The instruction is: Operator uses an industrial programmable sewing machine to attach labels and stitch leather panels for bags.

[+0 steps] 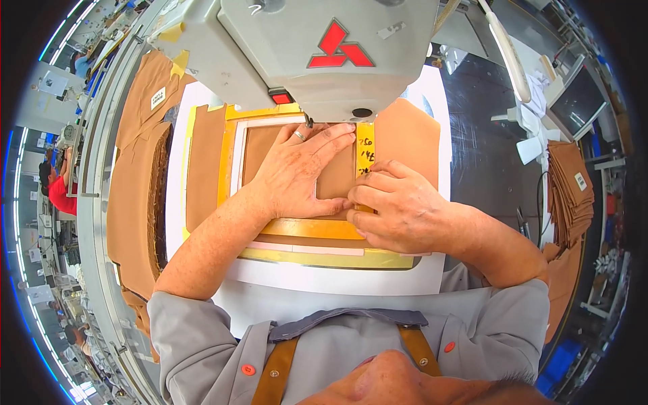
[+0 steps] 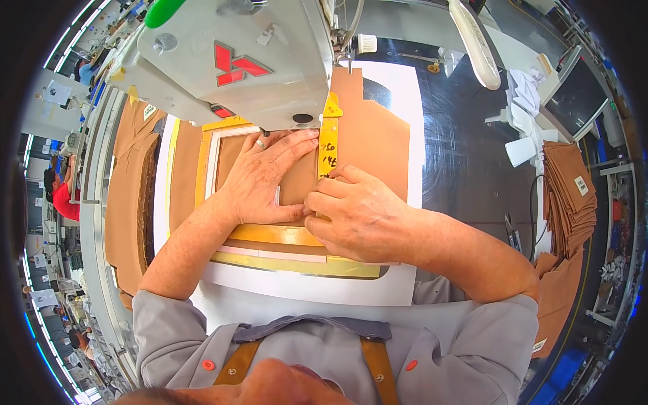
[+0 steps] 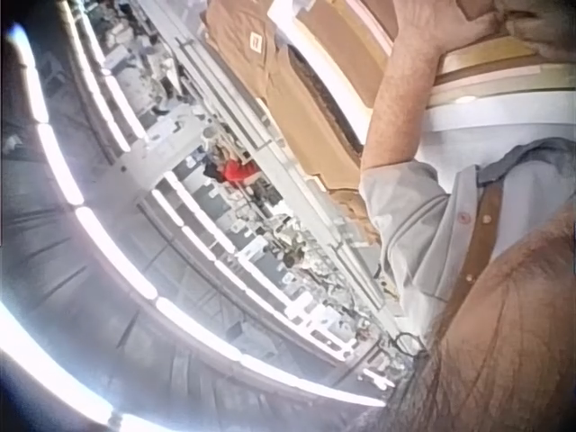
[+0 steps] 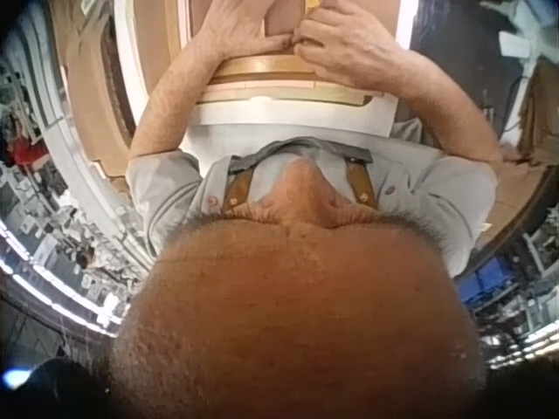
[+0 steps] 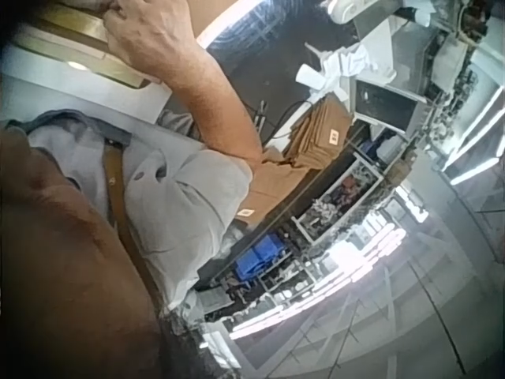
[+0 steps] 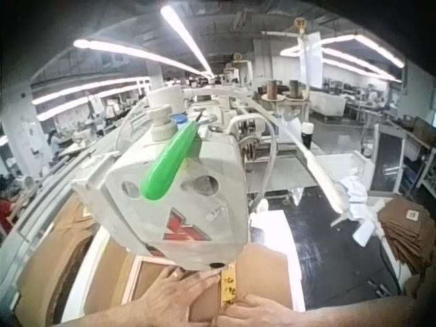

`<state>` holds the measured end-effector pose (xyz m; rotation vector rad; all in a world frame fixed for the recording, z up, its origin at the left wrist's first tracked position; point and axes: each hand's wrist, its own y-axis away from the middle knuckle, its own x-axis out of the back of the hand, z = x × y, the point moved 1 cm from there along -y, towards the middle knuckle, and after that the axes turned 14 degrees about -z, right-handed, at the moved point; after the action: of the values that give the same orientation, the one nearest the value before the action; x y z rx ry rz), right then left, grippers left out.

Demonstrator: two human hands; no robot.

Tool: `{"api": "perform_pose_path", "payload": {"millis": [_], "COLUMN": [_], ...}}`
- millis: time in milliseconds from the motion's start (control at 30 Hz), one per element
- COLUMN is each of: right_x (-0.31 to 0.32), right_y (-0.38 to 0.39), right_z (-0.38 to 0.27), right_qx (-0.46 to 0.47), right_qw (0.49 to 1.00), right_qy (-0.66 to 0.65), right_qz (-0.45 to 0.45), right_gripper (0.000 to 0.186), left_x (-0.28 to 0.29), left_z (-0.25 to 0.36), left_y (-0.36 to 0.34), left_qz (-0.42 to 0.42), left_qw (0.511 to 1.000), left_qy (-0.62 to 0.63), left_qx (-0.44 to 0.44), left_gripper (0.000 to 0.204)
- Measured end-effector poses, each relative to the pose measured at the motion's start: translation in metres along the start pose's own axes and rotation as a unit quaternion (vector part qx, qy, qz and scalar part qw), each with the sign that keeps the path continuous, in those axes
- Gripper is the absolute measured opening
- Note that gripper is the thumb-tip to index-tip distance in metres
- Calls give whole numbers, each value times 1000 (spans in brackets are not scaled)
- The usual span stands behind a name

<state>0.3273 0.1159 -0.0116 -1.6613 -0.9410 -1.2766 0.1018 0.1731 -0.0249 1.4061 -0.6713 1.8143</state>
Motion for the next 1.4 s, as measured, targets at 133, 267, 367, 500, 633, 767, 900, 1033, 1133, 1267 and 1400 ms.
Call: {"api": "perform_pose_path", "payload": {"millis": [133, 267, 367, 500, 633, 767, 900, 1033, 1133, 1267, 1400], "right_x": [0, -1, 1, 4, 6, 8, 6, 8, 6, 4, 4], "right_y": [0, 2, 3, 7, 8, 7, 8, 7, 6, 6, 4], "right_z": [-1, -1, -1, -4, -5, -5, -3, -1, 2, 7, 11], "right_qx": [-13, -22, -25, -36, -32, -40, -49, -57, -62, -75, -82], "right_qw": [999, 997, 997, 996, 998, 997, 996, 996, 997, 996, 996], "right_qy": [-44, -68, -71, -65, -44, -21, -28, -16, 1, 11, 15], "right_qz": [-2, -7, -19, -46, -36, -57, -66, -65, -52, -50, -37], "right_gripper": [17, 20, 24, 31, 35, 39, 43, 45, 46, 48, 48], "left_x": [-2, -3, 0, 0, 0, -1, 2, 4, -4, -5, -5], "left_z": [-2, -1, 2, 3, 4, 5, 9, 13, 9, 8, 12], "left_y": [0, -2, -2, -1, 1, 0, -2, 0, 2, 0, -1], "left_qz": [36, 45, 41, 42, 30, 43, 21, 13, 20, 33, 57], "left_qw": [998, 997, 998, 998, 996, 996, 999, 999, 997, 998, 998], "left_qy": [0, 5, 1, -5, -54, -53, -40, -36, -40, -17, 0], "left_qx": [-52, -55, -43, -46, -63, -53, -26, -22, -65, -52, -27], "left_gripper": [84, 79, 78, 74, 70, 66, 62, 56, 52, 46, 46]}}
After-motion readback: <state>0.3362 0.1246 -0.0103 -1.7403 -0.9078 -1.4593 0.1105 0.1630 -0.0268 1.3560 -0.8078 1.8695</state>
